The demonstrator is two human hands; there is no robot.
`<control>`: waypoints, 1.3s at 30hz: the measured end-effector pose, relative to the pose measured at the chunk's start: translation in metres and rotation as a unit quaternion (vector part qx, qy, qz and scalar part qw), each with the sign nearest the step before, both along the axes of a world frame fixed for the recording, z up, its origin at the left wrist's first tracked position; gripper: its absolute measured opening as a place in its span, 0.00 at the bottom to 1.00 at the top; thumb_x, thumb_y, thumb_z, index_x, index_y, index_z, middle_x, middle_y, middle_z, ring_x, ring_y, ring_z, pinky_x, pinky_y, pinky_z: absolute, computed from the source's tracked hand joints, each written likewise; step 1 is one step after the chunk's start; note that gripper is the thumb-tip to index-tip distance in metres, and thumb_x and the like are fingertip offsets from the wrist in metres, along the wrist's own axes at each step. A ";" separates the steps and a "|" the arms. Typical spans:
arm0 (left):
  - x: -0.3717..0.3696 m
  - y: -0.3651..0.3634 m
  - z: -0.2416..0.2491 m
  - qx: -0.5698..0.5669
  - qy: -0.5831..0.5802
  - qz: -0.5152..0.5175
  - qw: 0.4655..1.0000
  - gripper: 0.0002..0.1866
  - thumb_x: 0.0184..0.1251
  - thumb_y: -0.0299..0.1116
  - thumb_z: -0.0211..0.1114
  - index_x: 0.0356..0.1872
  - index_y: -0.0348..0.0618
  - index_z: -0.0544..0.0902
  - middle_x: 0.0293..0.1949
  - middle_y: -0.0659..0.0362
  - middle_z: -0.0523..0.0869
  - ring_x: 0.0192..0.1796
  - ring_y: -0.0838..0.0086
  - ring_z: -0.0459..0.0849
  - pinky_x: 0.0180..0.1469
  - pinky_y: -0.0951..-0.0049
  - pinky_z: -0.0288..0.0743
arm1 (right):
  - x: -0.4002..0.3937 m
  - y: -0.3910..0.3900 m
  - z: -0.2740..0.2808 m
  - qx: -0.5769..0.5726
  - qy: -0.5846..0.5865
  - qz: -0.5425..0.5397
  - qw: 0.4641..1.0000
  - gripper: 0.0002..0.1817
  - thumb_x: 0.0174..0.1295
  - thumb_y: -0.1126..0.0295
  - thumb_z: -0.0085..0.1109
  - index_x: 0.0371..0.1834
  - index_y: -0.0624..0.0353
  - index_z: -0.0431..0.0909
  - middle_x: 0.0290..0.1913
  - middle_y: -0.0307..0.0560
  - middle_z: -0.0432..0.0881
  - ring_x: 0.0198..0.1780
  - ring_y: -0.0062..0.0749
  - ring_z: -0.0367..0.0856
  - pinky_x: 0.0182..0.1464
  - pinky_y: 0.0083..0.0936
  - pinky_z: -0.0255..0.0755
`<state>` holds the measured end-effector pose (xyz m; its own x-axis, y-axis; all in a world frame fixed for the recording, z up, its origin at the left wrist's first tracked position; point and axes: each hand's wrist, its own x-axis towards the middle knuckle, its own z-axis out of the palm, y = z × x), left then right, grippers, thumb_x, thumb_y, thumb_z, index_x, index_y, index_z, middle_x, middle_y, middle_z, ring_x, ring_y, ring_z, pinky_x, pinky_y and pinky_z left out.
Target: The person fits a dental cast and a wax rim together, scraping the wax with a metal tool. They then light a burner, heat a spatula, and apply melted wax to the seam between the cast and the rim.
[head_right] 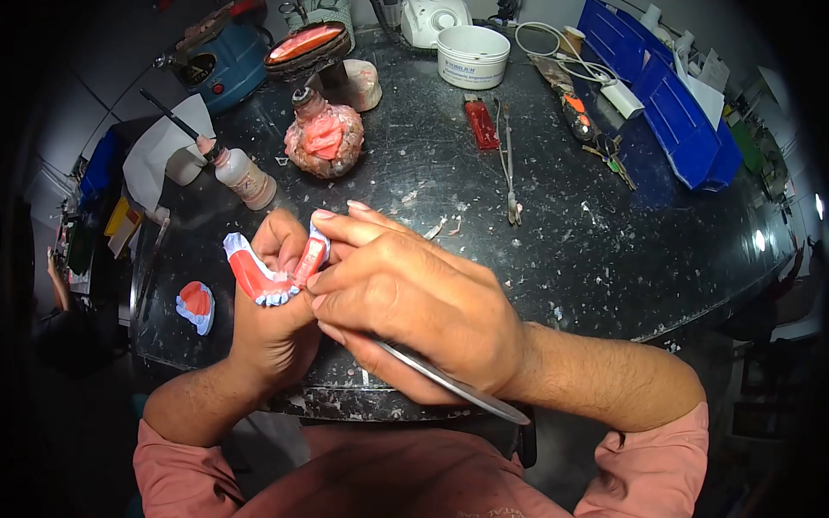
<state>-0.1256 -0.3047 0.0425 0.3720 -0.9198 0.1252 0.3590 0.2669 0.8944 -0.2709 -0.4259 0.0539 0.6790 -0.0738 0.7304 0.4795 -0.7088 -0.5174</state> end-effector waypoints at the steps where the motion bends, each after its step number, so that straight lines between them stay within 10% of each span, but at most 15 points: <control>1: -0.001 0.000 0.001 -0.011 0.004 -0.006 1.000 0.20 0.63 0.19 0.72 0.38 0.46 0.65 0.37 0.64 0.79 0.43 0.85 0.79 0.46 0.82 0.73 | 0.000 -0.001 0.001 -0.013 0.001 0.004 1.000 0.16 0.57 0.86 0.67 0.47 0.62 0.77 0.50 0.56 0.81 0.64 0.66 0.78 0.71 0.61 0.65; 16: 0.007 0.005 -0.009 -0.032 -0.015 -0.025 0.999 0.20 0.63 0.19 0.72 0.38 0.45 0.65 0.39 0.61 0.81 0.47 0.81 0.83 0.48 0.80 0.76 | -0.002 -0.002 0.002 0.064 0.020 -0.001 0.998 0.12 0.62 0.83 0.60 0.47 0.60 0.79 0.49 0.55 0.82 0.65 0.66 0.78 0.74 0.65 0.57; 28: 0.004 0.003 -0.002 -0.029 -0.080 -0.029 0.996 0.22 0.61 0.20 0.73 0.37 0.46 0.64 0.38 0.62 0.78 0.53 0.77 0.84 0.55 0.76 0.77 | 0.000 -0.001 0.002 0.191 -0.002 0.021 0.981 0.09 0.67 0.82 0.54 0.49 0.65 0.73 0.47 0.55 0.76 0.55 0.48 0.83 0.70 0.58 0.70; 32: 0.003 0.002 0.002 -0.044 0.008 -0.049 0.998 0.22 0.60 0.19 0.74 0.36 0.46 0.65 0.39 0.63 0.77 0.53 0.79 0.83 0.55 0.77 0.77 | 0.000 -0.004 0.004 0.077 0.013 0.077 0.994 0.10 0.66 0.84 0.55 0.49 0.64 0.73 0.47 0.55 0.76 0.58 0.50 0.82 0.69 0.58 0.71; 39: 0.002 -0.002 0.004 -0.019 -0.009 -0.057 0.998 0.21 0.64 0.19 0.72 0.34 0.46 0.63 0.43 0.49 0.85 0.54 0.72 0.86 0.56 0.71 0.82 | -0.005 -0.008 0.004 0.141 0.022 -0.028 0.989 0.06 0.72 0.79 0.51 0.49 0.67 0.68 0.51 0.57 0.73 0.56 0.45 0.82 0.65 0.51 0.77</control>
